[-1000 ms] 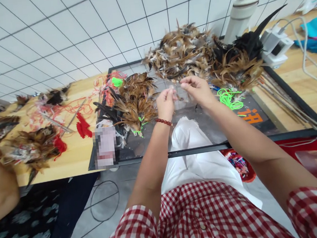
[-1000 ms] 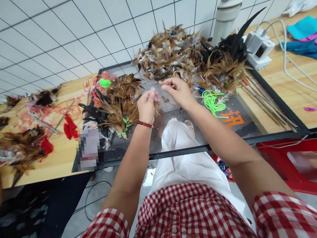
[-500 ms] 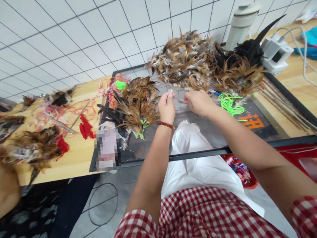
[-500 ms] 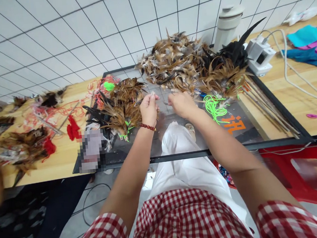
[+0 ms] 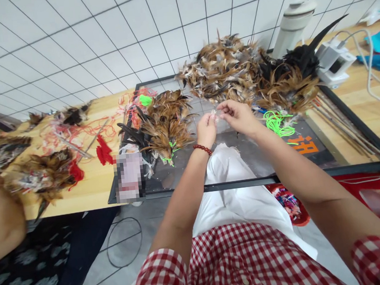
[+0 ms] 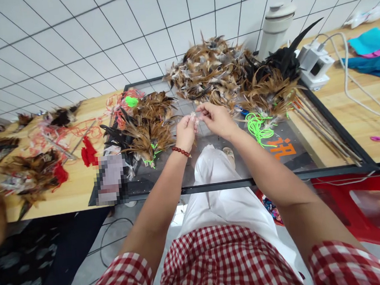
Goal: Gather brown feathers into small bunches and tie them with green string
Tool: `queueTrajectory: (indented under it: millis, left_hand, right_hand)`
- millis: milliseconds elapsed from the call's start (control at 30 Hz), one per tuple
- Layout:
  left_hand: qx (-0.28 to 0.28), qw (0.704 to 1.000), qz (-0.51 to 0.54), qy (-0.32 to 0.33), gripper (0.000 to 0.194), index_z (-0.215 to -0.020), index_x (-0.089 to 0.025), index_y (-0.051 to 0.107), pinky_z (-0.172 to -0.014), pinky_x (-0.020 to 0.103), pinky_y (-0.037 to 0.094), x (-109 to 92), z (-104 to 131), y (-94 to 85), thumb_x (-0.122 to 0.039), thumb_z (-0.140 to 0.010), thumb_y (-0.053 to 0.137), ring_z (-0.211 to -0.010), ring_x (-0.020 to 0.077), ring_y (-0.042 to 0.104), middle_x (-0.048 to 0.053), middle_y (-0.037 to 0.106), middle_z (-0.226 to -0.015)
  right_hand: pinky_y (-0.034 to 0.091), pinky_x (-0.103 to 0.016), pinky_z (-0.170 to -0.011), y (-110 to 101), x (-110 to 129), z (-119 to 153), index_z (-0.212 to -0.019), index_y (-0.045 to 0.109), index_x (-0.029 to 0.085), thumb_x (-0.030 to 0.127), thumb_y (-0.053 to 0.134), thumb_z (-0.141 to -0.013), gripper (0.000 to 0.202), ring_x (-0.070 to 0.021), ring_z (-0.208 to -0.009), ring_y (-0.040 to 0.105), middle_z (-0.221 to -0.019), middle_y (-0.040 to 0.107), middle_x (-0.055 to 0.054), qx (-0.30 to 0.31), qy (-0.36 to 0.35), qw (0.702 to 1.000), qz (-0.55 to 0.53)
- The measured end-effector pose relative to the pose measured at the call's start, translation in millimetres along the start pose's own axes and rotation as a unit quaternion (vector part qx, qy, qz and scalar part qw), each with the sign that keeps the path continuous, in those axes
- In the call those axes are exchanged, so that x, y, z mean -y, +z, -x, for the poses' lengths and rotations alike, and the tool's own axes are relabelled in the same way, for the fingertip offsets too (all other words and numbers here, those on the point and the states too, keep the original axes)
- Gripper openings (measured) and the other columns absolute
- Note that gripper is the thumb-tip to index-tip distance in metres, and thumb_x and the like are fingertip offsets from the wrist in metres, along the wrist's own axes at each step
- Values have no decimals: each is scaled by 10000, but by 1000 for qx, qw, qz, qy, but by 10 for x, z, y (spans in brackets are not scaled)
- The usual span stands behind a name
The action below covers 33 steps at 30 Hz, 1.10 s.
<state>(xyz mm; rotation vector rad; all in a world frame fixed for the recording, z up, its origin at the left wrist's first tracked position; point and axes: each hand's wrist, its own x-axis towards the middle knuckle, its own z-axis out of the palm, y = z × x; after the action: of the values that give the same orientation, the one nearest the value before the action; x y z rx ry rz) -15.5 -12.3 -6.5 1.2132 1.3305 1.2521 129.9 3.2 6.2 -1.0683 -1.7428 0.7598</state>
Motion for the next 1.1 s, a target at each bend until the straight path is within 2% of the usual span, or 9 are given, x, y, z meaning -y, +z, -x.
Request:
queueTrajectory:
  millis: [100,267,367,500,600,667,833,1000,1100]
  left_hand:
    - [2,1000,-8,-11,274,-719,-201,591,-576,210,365,-38,15,-2,-217,-992,579,-522,90,445,-59,523,-596]
    - [-74,997,-13,34,215,-773,-200,653,-604,204,400,-69,11,-22,-238,-981,615,-579,83,515,-33,653,-722]
    - [-40,999,-9,23,186,-823,-194,676,-570,207,399,-97,42,0,-220,-988,594,-523,70,493,-38,670,-724]
    - [32,999,19,-19,221,-803,-181,638,-518,198,368,-149,110,53,-207,-1009,561,-457,53,449,-64,590,-613]
    - [54,996,49,-41,277,-743,-176,592,-518,175,376,-207,150,73,-232,-1015,584,-455,38,418,-79,492,-560]
    - [56,993,80,-66,285,-756,-179,585,-519,164,392,-256,168,74,-287,-1019,606,-450,30,385,-89,440,-553]
    - [65,981,142,-114,326,-793,-188,552,-510,142,411,-348,179,46,-395,-1042,579,-418,14,297,-103,380,-562]
    - [116,972,172,-114,338,-781,-186,540,-534,146,442,-351,204,36,-417,-1000,655,-418,9,288,-109,389,-574]
    - [159,972,149,-89,272,-801,-177,594,-560,163,462,-291,203,36,-359,-983,683,-435,19,352,-101,440,-574]
  right_hand:
    - [530,-332,-801,-32,-31,-15,-1076,672,209,232,601,-797,289,-180,-794,646,-856,703,-19,-27,-5,1000,-12]
    - [532,-376,-860,-110,7,14,-1081,660,193,185,560,-818,281,-225,-874,683,-949,740,-80,-5,-38,991,127]
    - [541,-386,-866,-95,32,34,-1125,650,193,180,547,-842,301,-239,-898,700,-968,754,-82,8,-57,986,155]
    - [550,-397,-875,-48,10,41,-1142,635,216,239,582,-876,273,-241,-907,703,-948,749,-63,-33,-98,984,145]
    - [557,-394,-853,-38,-46,23,-1147,638,240,380,627,-930,259,-228,-881,694,-936,736,-50,-49,-100,988,111]
    - [560,-379,-816,-48,-85,-6,-1160,648,256,504,678,-924,344,-217,-851,680,-904,723,-37,-62,-73,993,71]
    - [562,-344,-772,-66,-67,-66,-1041,726,231,730,774,-784,563,-185,-817,658,-869,715,-31,-60,10,994,-87]
    - [529,-320,-637,-3,91,-20,-871,744,214,712,879,-644,564,-162,-671,613,-734,699,-17,22,83,971,-222]
    - [478,-301,-597,-45,92,-31,-716,675,214,626,899,-656,473,-139,-595,555,-622,620,9,-17,83,968,-235]
